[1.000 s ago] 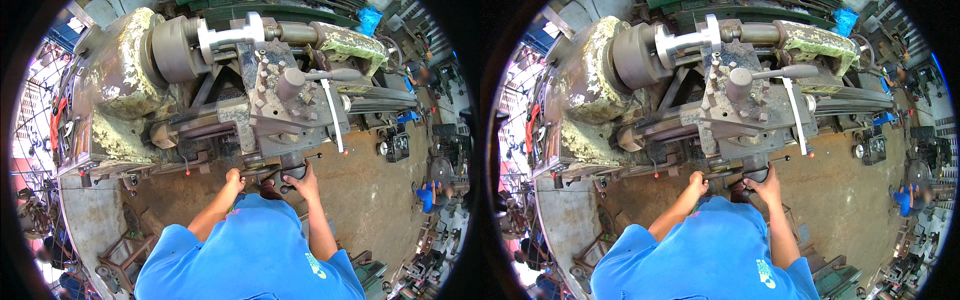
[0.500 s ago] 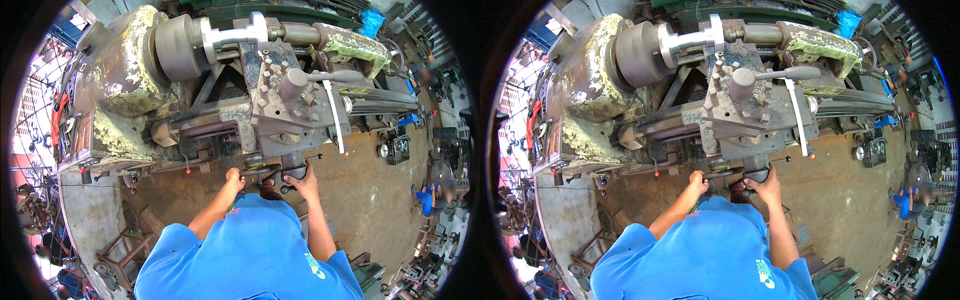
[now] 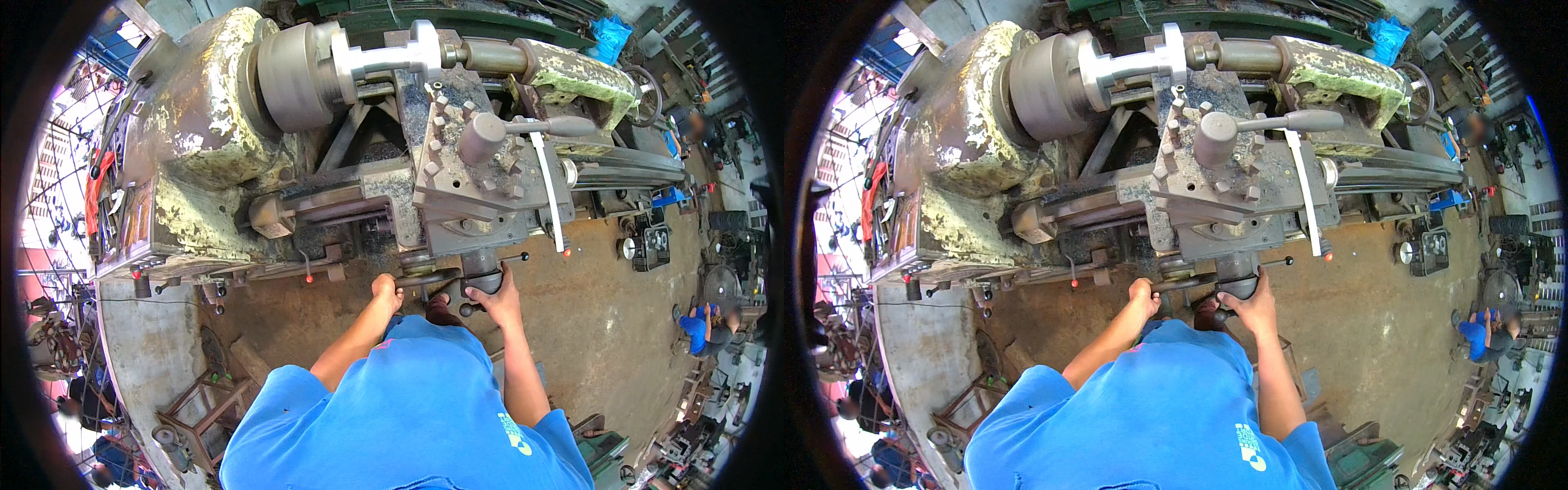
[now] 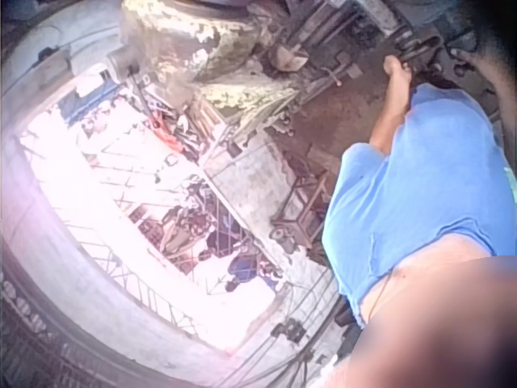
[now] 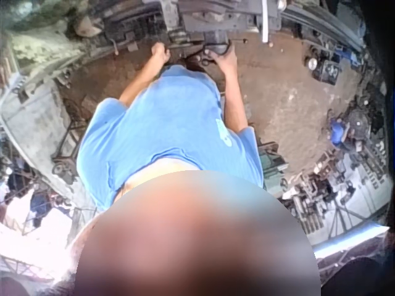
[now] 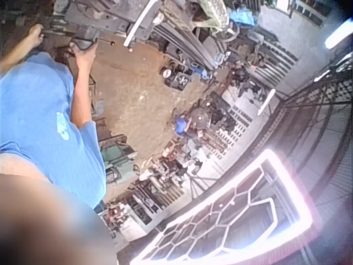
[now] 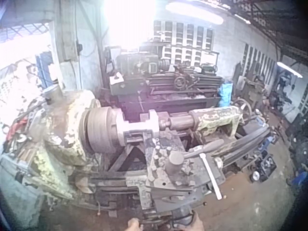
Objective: The person uses a vernier caliper to measure a cylindrical metal part mounted on a lathe. They adjust the caliper jaws, read the measurement, and then operate the lathe controls to position the tool.
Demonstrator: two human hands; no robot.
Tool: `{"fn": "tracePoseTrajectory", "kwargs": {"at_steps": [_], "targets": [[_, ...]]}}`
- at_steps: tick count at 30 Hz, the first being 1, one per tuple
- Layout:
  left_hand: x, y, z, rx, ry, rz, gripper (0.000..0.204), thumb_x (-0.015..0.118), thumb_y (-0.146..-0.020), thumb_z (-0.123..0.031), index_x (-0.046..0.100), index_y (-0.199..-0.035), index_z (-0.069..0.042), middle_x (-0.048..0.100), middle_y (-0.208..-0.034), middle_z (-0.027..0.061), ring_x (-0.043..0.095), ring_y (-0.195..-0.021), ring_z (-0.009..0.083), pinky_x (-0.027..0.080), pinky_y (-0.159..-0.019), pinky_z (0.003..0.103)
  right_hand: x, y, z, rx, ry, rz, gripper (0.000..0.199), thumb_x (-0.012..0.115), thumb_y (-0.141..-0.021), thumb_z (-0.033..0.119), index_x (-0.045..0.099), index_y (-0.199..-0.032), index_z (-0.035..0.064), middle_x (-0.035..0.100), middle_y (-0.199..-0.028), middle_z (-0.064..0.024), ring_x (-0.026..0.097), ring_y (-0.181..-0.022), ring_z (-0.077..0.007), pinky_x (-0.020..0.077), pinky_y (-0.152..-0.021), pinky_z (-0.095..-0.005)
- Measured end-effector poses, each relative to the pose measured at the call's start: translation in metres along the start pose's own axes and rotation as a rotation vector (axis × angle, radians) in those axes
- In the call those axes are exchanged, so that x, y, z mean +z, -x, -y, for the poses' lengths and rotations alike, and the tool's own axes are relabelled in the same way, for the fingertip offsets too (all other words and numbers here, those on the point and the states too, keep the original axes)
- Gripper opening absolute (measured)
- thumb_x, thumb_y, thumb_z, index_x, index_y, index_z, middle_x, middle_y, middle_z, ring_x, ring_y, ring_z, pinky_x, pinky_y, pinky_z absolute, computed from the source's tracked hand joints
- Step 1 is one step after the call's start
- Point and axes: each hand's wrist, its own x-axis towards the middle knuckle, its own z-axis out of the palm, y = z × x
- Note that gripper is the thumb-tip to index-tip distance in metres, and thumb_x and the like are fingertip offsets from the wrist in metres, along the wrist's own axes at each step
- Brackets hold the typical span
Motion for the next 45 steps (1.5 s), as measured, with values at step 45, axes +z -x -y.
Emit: {"fn": "tracePoseTrajectory", "kwargs": {"at_steps": [45], "targets": [[0.000, -0.001, 0.006, 0.038, 0.031, 0.028, 0.007, 0.051, -0.089, -0.015, 0.053, -0.094, -0.011, 0.050, -0.080, 0.0090, 0.045, -0.051, 0.0180, 0.033, -0.040, 0.029, -0.002, -0.001, -0.002, -0.043, -0.006, 0.024, 0.111, 0.092, -0.060, 0.038, 0.037, -0.143, -0.0112, 0.063, -0.121, -0.0319, 0.064, -0.113, -0.0402, 0.0510, -0.096, -0.0436]]}}
